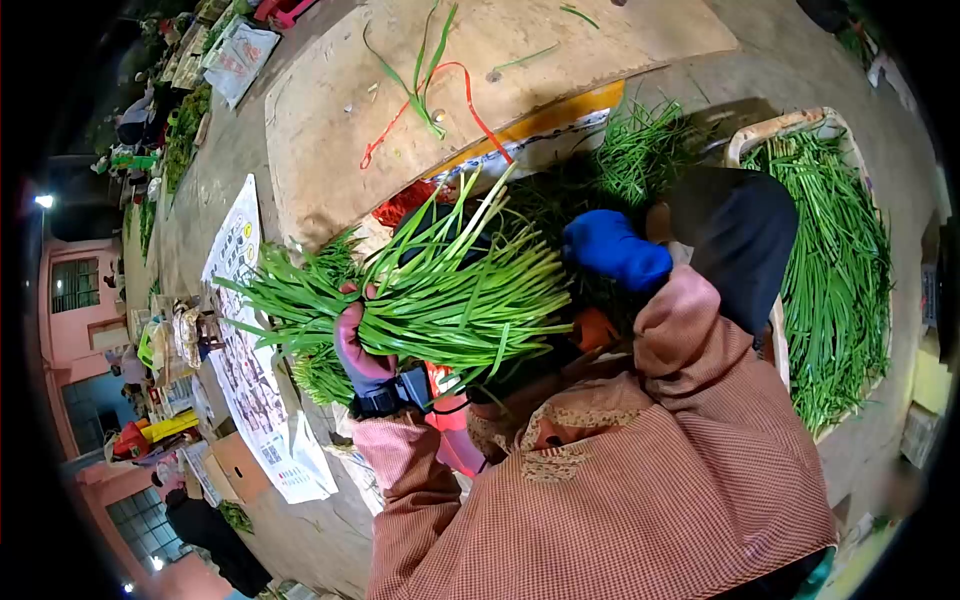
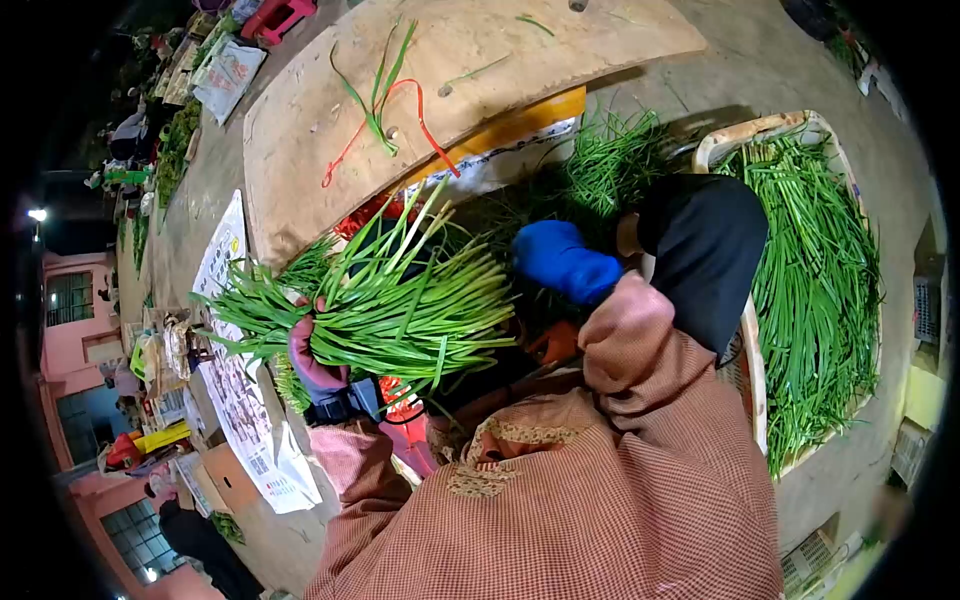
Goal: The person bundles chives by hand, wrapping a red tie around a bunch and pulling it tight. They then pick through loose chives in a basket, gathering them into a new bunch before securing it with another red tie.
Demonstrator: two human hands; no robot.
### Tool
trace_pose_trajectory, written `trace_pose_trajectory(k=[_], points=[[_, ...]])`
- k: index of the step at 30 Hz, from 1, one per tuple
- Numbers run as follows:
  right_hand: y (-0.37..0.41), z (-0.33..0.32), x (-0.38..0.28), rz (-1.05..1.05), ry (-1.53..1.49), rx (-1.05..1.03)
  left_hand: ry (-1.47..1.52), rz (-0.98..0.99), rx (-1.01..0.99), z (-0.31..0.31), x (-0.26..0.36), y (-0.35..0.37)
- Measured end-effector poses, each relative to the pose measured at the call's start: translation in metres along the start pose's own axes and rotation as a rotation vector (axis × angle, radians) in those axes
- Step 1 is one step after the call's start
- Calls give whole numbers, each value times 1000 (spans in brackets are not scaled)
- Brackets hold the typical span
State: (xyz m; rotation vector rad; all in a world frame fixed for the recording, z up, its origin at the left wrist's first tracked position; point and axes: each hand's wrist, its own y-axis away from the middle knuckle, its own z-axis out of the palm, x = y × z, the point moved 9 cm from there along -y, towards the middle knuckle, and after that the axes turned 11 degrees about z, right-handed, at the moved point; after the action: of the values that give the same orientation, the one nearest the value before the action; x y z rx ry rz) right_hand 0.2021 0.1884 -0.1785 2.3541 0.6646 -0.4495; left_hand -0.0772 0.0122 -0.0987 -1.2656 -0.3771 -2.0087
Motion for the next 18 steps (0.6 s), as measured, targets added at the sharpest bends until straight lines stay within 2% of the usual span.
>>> trace_pose_trajectory(k=[1, 3, 4, 6, 7, 8, 9, 11, 13, 15, 17, 18], points=[[9, -13, 12, 27, 48, 90, 3, -1, 8, 4, 7, 2], [21, -38, 35, 118, -198, 212, 83, -123, -62, 17, 3, 7], [22, -44, 34, 118, -194, 214, 131, -168, -28, 22, 1, 7], [32, -70, 28, -24, -653, 330, 130, -168, -12, 25, 5, 7], [38, -77, 20, -22, -651, 333, 131, -173, 1, 25, 4, 8], [44, -85, -2, -105, -632, 297, 251, -193, -141, 33, 3, 7], [47, -87, -24, -190, -611, 259, 264, -192, -112, 26, 1, 6], [39, -77, -48, -229, -505, 269, 150, -177, -55, 23, 2, 7], [35, -65, -72, -264, -405, 283, 197, -165, -123, 29, 4, 5], [36, -41, -98, -314, -371, 133, 242, -155, -183, 29, 4, 8], [27, -25, -99, -327, -451, 174, 131, -26, -197, 28, 10, 5], [21, -21, -96, -344, -531, 217, 176, -145, -150, 28, 7, 10]])
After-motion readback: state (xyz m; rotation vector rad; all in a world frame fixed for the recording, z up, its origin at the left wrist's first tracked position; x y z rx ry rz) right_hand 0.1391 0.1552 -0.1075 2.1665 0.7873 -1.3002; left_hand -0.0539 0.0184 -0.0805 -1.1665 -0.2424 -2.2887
